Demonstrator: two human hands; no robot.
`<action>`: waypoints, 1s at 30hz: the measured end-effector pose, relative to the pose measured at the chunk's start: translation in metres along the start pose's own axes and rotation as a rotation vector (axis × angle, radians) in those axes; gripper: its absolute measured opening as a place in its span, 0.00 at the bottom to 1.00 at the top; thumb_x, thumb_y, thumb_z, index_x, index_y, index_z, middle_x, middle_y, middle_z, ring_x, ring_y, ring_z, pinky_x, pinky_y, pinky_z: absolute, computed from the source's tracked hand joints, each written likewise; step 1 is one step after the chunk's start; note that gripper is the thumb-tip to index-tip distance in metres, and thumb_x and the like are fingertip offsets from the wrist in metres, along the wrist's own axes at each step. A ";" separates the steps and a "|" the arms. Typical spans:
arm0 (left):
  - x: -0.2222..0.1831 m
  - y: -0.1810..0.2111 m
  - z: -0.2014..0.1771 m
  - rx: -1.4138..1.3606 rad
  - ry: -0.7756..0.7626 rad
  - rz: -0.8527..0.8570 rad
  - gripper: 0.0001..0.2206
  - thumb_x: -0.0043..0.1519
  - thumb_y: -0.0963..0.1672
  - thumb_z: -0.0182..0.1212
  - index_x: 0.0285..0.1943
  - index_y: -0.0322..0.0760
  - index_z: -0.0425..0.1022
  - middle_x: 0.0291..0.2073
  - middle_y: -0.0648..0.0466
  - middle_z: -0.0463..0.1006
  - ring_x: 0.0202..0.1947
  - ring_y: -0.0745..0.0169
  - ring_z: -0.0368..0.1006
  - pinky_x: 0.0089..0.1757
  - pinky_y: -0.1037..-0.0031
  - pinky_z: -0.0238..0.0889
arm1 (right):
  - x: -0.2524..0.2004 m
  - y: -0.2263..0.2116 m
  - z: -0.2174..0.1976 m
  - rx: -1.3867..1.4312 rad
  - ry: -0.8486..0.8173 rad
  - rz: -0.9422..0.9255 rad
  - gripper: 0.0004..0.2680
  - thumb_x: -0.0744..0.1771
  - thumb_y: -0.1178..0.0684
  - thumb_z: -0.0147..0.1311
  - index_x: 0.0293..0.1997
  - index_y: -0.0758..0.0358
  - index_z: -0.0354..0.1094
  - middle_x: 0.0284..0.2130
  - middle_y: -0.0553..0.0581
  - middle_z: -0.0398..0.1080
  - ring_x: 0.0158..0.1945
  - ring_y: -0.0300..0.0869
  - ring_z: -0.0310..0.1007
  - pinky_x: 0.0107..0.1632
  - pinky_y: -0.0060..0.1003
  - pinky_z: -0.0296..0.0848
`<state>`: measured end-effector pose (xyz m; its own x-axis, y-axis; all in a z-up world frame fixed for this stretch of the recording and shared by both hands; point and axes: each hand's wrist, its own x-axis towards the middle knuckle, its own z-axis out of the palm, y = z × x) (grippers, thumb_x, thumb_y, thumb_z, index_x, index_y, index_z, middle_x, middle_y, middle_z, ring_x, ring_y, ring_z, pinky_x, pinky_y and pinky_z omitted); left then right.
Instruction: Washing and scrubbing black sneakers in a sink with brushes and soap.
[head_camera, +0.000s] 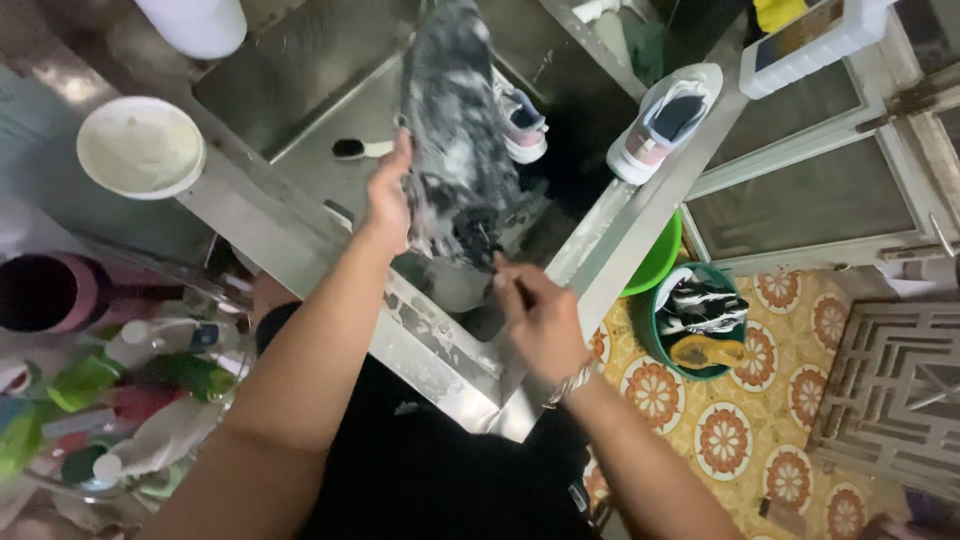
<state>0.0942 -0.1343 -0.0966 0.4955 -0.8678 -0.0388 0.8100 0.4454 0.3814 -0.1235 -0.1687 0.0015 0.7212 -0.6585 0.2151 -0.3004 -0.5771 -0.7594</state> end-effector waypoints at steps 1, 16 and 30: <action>0.002 0.000 -0.002 0.100 0.047 -0.046 0.25 0.66 0.55 0.53 0.64 0.36 0.73 0.53 0.52 0.80 0.55 0.54 0.74 0.58 0.62 0.65 | 0.007 0.005 0.000 -0.015 0.009 -0.011 0.03 0.69 0.58 0.56 0.42 0.67 0.73 0.37 0.67 0.78 0.34 0.46 0.81 0.36 0.38 0.77; -0.006 -0.021 -0.015 0.522 0.103 -0.073 0.22 0.65 0.50 0.58 0.60 0.30 0.78 0.53 0.56 0.81 0.52 0.68 0.74 0.57 0.73 0.61 | -0.012 0.009 -0.025 -0.569 -0.044 -0.108 0.07 0.66 0.57 0.58 0.48 0.56 0.77 0.29 0.60 0.77 0.27 0.53 0.77 0.30 0.45 0.74; -0.009 -0.007 -0.010 0.409 0.205 -0.133 0.20 0.64 0.50 0.58 0.55 0.31 0.79 0.47 0.52 0.82 0.48 0.63 0.77 0.52 0.69 0.67 | -0.023 0.009 -0.034 -0.321 -0.045 -0.105 0.02 0.67 0.57 0.59 0.41 0.61 0.75 0.32 0.62 0.75 0.30 0.54 0.78 0.34 0.46 0.75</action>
<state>0.0870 -0.1281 -0.1083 0.4811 -0.8315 -0.2778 0.7007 0.1743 0.6918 -0.1640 -0.1753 0.0111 0.7835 -0.5694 0.2488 -0.3989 -0.7679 -0.5012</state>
